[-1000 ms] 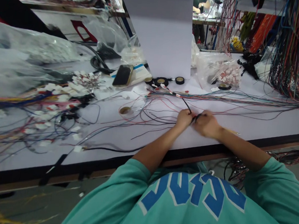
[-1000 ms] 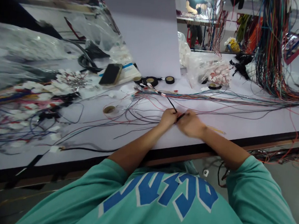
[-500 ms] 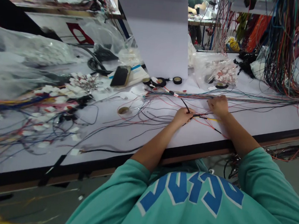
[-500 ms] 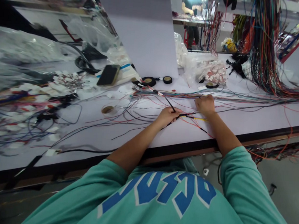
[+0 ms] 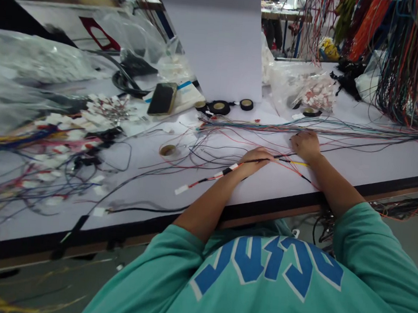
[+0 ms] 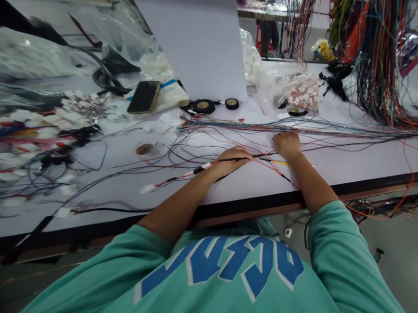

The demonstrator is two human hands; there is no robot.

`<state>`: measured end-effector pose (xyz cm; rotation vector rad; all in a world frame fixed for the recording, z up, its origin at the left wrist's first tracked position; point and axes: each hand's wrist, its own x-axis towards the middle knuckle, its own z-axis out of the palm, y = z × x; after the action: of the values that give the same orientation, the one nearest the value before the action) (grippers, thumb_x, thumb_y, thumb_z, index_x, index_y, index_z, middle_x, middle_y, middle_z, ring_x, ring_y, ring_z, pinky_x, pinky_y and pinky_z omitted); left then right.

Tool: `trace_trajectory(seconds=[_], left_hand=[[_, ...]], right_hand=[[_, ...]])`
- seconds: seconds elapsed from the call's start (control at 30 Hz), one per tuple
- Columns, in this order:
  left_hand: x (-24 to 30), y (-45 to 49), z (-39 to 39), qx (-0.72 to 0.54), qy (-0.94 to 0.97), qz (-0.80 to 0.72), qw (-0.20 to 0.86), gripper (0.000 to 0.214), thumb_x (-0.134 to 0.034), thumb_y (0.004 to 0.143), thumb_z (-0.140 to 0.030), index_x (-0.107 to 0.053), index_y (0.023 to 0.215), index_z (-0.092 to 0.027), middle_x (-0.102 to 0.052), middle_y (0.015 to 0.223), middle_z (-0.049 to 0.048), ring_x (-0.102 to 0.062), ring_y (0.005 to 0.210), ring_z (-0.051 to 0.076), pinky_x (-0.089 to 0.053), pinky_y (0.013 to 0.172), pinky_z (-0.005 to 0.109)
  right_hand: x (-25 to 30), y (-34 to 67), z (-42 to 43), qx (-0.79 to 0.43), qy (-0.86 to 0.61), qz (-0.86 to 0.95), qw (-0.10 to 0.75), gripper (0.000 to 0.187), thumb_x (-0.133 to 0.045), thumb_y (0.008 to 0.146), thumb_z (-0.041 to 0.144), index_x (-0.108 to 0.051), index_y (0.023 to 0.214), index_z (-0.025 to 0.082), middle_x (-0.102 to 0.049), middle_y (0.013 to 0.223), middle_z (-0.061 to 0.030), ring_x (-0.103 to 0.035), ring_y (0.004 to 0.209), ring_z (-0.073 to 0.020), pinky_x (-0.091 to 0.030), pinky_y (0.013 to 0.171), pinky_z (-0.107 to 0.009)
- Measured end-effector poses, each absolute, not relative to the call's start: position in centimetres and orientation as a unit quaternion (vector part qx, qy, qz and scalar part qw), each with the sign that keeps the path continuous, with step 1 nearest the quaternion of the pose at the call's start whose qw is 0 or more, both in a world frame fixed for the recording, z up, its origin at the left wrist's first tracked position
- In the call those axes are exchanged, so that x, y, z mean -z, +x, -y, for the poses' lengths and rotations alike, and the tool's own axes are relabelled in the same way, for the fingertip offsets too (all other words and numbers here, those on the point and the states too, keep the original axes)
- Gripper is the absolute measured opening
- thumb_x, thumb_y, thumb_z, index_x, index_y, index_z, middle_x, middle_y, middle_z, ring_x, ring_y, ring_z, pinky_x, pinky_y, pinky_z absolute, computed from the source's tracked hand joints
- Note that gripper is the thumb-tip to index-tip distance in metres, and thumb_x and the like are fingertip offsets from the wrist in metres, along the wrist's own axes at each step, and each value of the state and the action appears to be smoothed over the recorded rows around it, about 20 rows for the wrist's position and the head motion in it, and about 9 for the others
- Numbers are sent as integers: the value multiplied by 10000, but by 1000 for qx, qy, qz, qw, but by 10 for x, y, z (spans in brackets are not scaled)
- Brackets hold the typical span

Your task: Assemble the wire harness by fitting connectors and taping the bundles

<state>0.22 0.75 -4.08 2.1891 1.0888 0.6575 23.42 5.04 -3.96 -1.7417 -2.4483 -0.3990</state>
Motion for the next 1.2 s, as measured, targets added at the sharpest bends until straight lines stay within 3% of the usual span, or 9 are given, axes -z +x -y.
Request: trace_trajectory(seconds=[0.17,0.43,0.63,0.7,0.77,0.83,0.9,1.03,1.2], left_hand=[[41,6,-8,-217,791,-503,273,203,-590,800,-160,-727,943,-208,-719,996,33,-634,960,169,-465,883,257],[33,15,-2,-246,739,-573,255,77,-628,742,-215,-635,678,-173,-631,719,15,-565,728,156,-414,675,249],[21,20,5,-317,583,-582,470,383,-495,832,-398,-525,525,-170,-378,440,-32,-376,459,105,-283,492,235],[16,19,5,-317,504,-584,552,387,-467,837,-375,-561,535,-152,-390,431,-25,-353,428,90,-277,470,225],[12,16,4,-316,471,-563,602,242,-533,767,-262,-592,573,-131,-480,497,-8,-406,458,78,-312,485,204],[12,13,4,-309,472,-548,618,48,-573,644,-122,-584,598,-129,-531,556,-8,-450,492,74,-343,507,192],[17,12,4,-307,491,-558,595,100,-556,562,-48,-556,598,-140,-516,545,-29,-446,490,75,-344,505,190],[32,12,3,-344,551,-570,503,117,-596,602,-106,-614,708,-151,-519,563,-44,-450,494,84,-348,504,200],[35,16,2,-344,561,-540,525,130,-620,682,-231,-661,762,-138,-470,488,-53,-410,448,85,-323,485,209]], right_hand=[[36,232,-48,118,-581,804,45,376,-339,915,233,-708,944,168,-680,910,-106,-545,837,-203,-295,855,-366],[33,229,-46,118,-591,798,32,377,-342,920,234,-707,983,167,-684,931,-110,-557,855,-207,-289,861,-361],[28,226,-44,113,-596,795,18,386,-336,919,221,-707,1009,165,-675,936,-121,-559,873,-212,-280,847,-369],[28,226,-44,114,-595,796,20,376,-345,915,218,-708,996,162,-678,932,-123,-560,873,-213,-281,845,-367],[29,227,-44,118,-592,797,27,367,-353,911,216,-708,977,157,-681,917,-120,-559,868,-214,-284,843,-364],[30,228,-45,123,-585,801,36,366,-349,911,212,-707,958,153,-682,896,-117,-553,858,-213,-287,839,-363],[31,229,-45,124,-579,805,40,369,-343,911,214,-705,947,152,-680,888,-116,-547,852,-212,-291,839,-365],[28,226,-43,108,-593,798,25,379,-339,915,223,-704,987,149,-677,931,-124,-550,865,-214,-296,849,-373],[22,223,-41,101,-603,791,11,388,-343,916,217,-713,1005,142,-680,956,-138,-569,878,-219,-292,853,-373]])
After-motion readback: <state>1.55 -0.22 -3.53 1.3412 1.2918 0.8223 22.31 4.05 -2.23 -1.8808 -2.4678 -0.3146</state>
